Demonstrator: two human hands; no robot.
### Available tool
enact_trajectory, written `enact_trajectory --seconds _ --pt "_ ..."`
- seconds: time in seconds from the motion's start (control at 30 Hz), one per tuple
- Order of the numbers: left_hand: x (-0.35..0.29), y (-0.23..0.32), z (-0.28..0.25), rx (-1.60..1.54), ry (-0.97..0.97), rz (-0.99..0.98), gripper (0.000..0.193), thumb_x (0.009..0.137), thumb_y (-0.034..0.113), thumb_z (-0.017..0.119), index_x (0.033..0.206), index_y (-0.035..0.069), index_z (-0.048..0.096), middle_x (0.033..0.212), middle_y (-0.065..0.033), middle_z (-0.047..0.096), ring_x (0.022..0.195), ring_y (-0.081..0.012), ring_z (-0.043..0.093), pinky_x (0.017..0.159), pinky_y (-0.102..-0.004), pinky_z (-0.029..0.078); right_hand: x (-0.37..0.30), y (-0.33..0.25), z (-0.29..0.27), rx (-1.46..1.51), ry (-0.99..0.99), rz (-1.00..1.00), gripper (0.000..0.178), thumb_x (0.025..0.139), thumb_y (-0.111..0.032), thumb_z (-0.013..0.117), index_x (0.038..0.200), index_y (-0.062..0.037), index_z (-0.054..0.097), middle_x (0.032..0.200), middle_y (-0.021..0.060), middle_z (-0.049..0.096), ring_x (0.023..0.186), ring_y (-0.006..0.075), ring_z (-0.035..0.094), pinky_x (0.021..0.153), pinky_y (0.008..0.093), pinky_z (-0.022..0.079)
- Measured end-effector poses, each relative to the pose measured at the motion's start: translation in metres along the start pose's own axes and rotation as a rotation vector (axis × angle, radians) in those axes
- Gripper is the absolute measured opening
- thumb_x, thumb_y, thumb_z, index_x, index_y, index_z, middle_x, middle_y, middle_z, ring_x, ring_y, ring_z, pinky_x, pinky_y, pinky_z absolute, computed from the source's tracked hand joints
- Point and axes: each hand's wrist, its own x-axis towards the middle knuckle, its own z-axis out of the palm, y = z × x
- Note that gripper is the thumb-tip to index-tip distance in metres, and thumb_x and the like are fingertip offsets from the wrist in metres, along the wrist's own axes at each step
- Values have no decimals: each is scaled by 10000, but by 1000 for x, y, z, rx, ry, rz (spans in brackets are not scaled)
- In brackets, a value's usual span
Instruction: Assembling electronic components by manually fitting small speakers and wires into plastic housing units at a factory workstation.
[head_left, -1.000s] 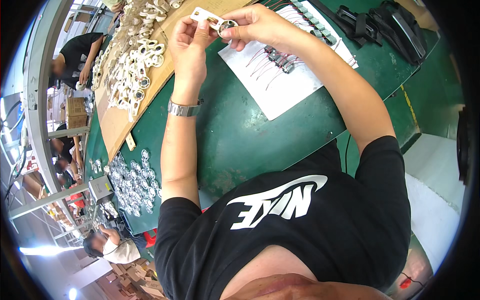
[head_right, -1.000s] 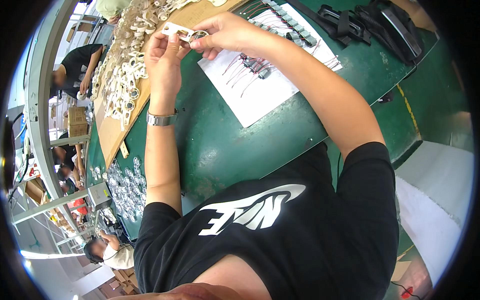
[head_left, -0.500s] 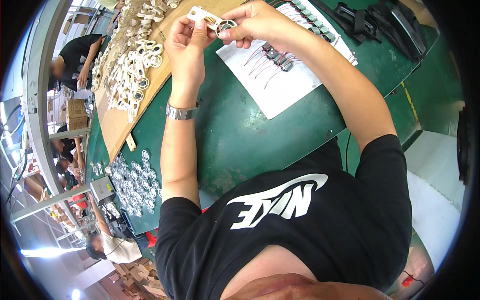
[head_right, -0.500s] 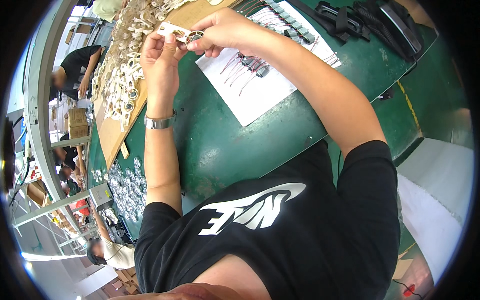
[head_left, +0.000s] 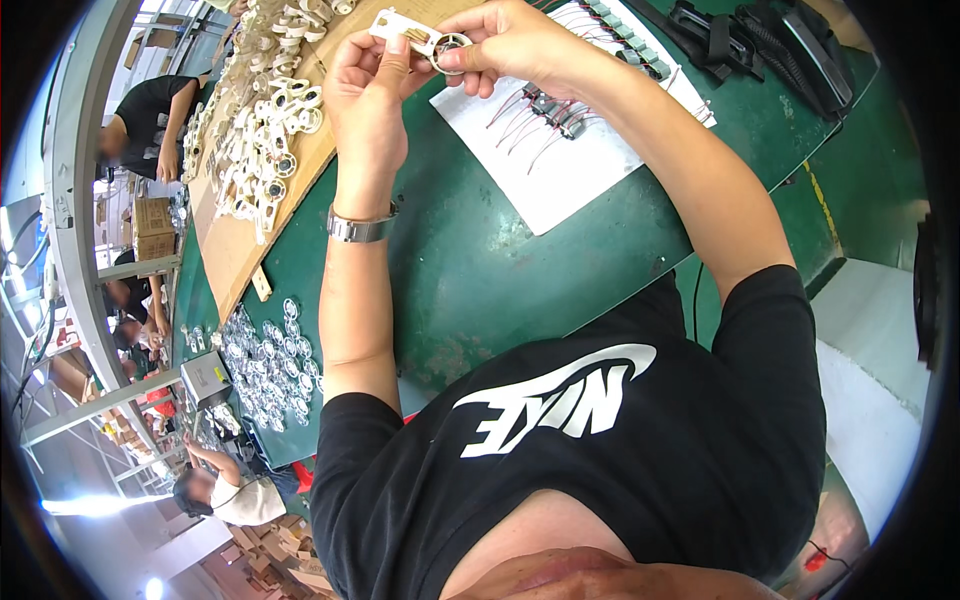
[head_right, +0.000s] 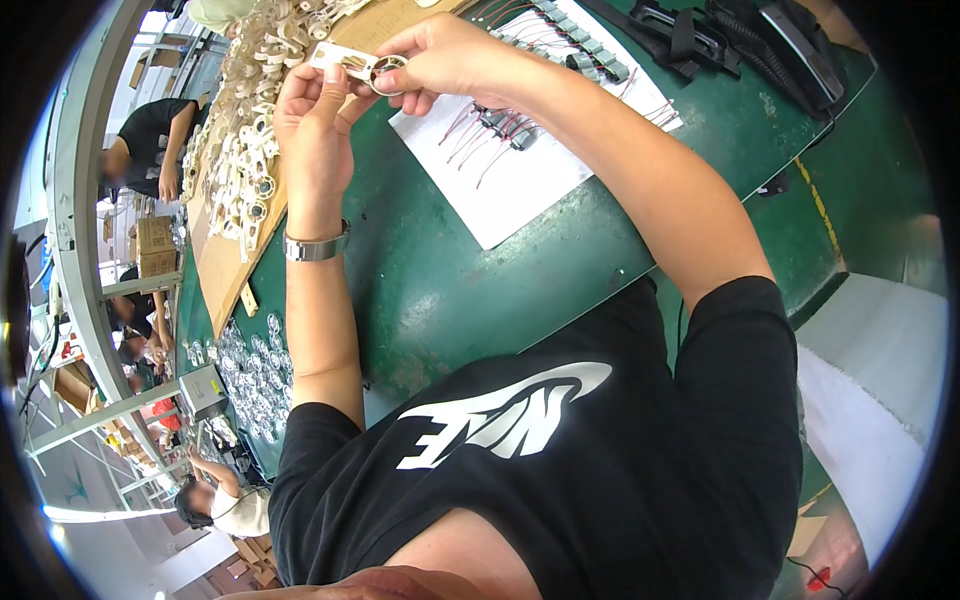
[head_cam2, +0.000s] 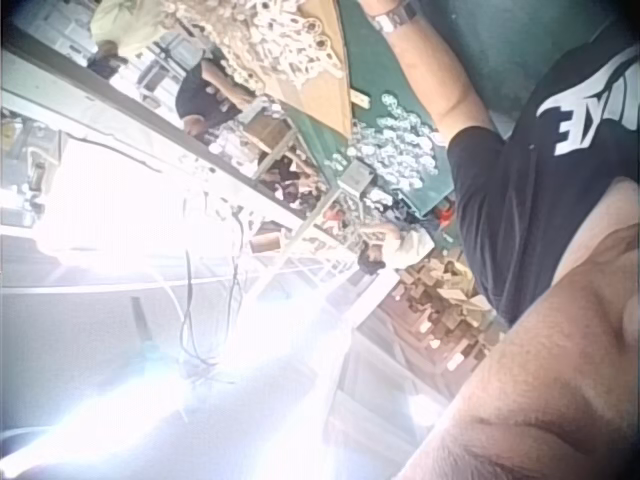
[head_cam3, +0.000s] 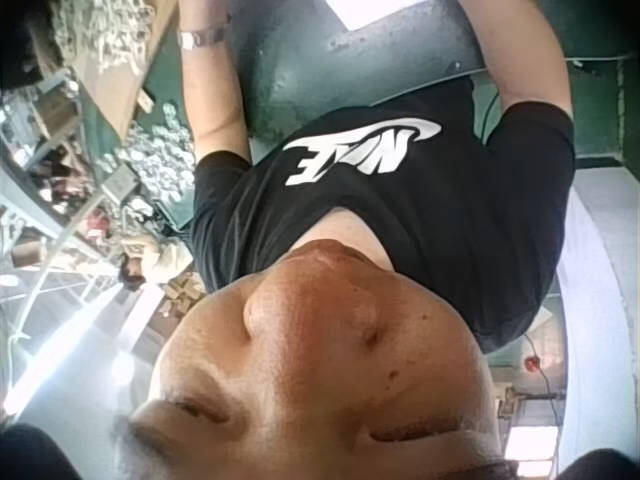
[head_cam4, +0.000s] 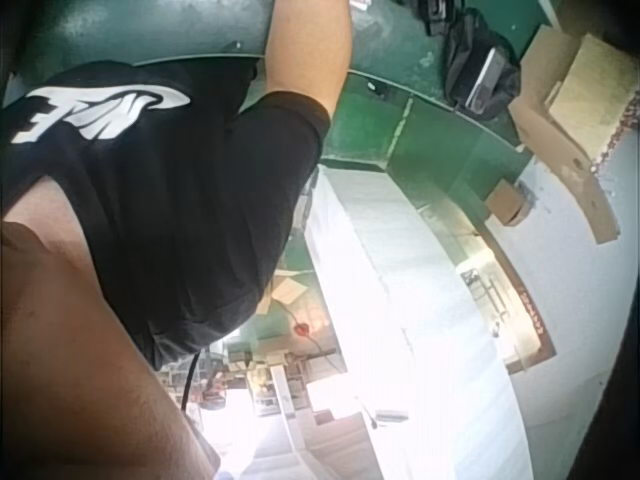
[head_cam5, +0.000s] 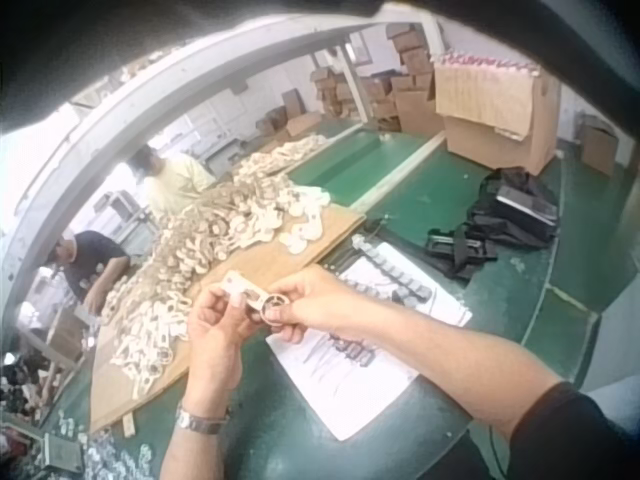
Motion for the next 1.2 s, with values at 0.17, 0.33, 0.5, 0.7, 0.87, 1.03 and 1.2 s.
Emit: enact_trajectory --seconds 0.17,0.33,0.5,0.7,0.87,1.03,1.2 --pt "-1 -4 1 131 65 11 119 1017 111 631 1045 -2 611 927 -72 703 788 -132 678 729 -313 612 3 2 5 -142 58 38 380 966 -155 696 1316 -14 647 852 66 706 686 105 642 578 253 523" --pt "0 0 -3 82 82 -44 125 1020 129 627 1041 6 614 915 -74 696 797 -148 673 758 -353 620 3 5 7 -71 -83 -46 347 992 -202 649 1285 -17 648 849 48 677 686 93 623 613 244 517" --pt "2 0 -7 47 40 -81 133 1023 145 621 1058 16 617 926 -81 692 820 -159 668 789 -385 626 -1 4 3 -71 -63 -37 345 981 -244 606 1224 -9 674 826 39 664 656 90 600 595 243 494" --pt "3 -2 -3 35 23 -50 137 1028 139 614 1042 4 600 890 -67 683 773 -144 675 723 -340 629 3 8 1 -72 -27 -63 330 939 -293 578 1067 -22 716 787 43 661 619 81 581 543 228 432" --pt "2 1 -4 26 15 -53 130 1031 141 608 1051 12 601 901 -65 688 784 -143 678 731 -343 624 1 2 5 -159 -1 -40 352 966 -282 558 1151 -20 703 807 60 676 624 90 595 541 241 460" --pt "7 4 -18 -23 -20 -61 128 1040 153 595 1088 34 601 950 -67 694 823 -153 668 795 -373 609 0 3 2 24 -40 -72 365 1000 -277 576 1243 -26 679 901 59 691 686 107 627 572 251 493" --pt "6 7 -15 -19 -54 -41 125 1045 150 584 1102 40 590 979 -73 690 857 -162 660 838 -393 605 0 4 1 131 -40 -46 367 985 -287 641 1246 -32 683 973 43 692 746 116 641 595 265 507"
